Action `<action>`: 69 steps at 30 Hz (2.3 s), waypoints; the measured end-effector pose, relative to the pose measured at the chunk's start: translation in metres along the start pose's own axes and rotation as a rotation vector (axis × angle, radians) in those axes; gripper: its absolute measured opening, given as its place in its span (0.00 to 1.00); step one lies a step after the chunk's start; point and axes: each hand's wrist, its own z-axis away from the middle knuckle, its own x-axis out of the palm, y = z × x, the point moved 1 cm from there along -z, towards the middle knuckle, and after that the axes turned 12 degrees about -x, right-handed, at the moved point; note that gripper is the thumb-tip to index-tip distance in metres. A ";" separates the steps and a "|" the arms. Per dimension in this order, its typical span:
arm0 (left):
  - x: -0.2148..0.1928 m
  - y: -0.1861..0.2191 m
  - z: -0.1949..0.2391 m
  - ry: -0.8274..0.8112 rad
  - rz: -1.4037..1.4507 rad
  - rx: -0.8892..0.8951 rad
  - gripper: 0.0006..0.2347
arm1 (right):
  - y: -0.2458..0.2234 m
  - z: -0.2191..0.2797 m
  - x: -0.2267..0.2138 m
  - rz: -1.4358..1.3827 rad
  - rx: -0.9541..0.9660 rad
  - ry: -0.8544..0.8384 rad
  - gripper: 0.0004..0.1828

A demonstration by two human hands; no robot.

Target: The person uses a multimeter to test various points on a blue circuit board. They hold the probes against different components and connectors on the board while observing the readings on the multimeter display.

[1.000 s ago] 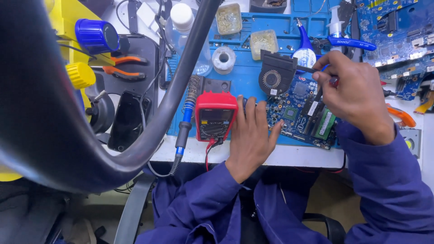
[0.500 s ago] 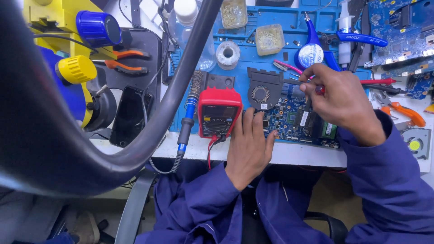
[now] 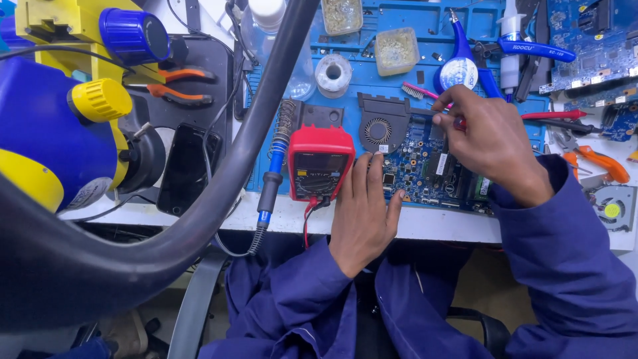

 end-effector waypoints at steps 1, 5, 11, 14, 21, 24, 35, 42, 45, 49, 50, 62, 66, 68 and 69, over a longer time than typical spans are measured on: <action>0.001 -0.001 0.001 0.004 0.020 -0.001 0.23 | 0.000 0.000 0.000 0.005 -0.008 0.010 0.06; 0.004 -0.003 0.002 0.010 0.047 -0.012 0.23 | -0.006 0.000 0.000 -0.004 -0.006 0.007 0.06; 0.006 -0.006 0.004 0.010 0.056 0.000 0.24 | -0.011 0.005 0.000 0.131 -0.089 0.096 0.09; 0.009 -0.008 0.006 0.004 0.035 -0.008 0.26 | -0.029 0.016 -0.008 0.374 -0.146 0.204 0.09; 0.022 -0.015 0.007 0.095 0.088 0.016 0.25 | -0.069 0.023 0.014 0.192 -0.284 0.050 0.07; 0.021 -0.014 0.005 0.119 0.036 0.024 0.24 | -0.068 0.023 0.028 0.219 -0.280 0.072 0.07; 0.019 -0.009 -0.004 0.205 -0.047 0.030 0.20 | -0.072 0.018 0.032 0.241 -0.248 0.059 0.09; 0.014 -0.007 -0.007 0.202 -0.068 0.017 0.20 | -0.069 0.016 0.036 0.211 -0.233 0.068 0.07; 0.014 -0.008 -0.007 0.208 -0.066 0.023 0.20 | -0.068 0.016 0.039 0.212 -0.220 0.074 0.06; 0.016 -0.009 -0.006 0.211 -0.059 0.021 0.19 | -0.067 0.015 0.035 0.198 -0.222 0.052 0.06; 0.014 -0.008 -0.006 0.214 -0.060 0.018 0.19 | -0.067 0.013 0.034 0.198 -0.226 0.052 0.06; 0.020 -0.011 -0.006 0.195 -0.071 0.010 0.20 | -0.065 0.008 0.028 0.089 -0.222 0.043 0.03; 0.018 -0.012 -0.006 0.184 -0.074 0.013 0.20 | -0.066 0.006 0.025 0.031 -0.184 0.020 0.03; 0.016 -0.011 -0.007 0.181 -0.070 0.016 0.20 | -0.065 0.005 0.024 0.005 -0.168 0.002 0.04; 0.016 -0.010 -0.006 0.186 -0.074 0.015 0.20 | -0.065 0.005 0.024 -0.010 -0.161 0.001 0.03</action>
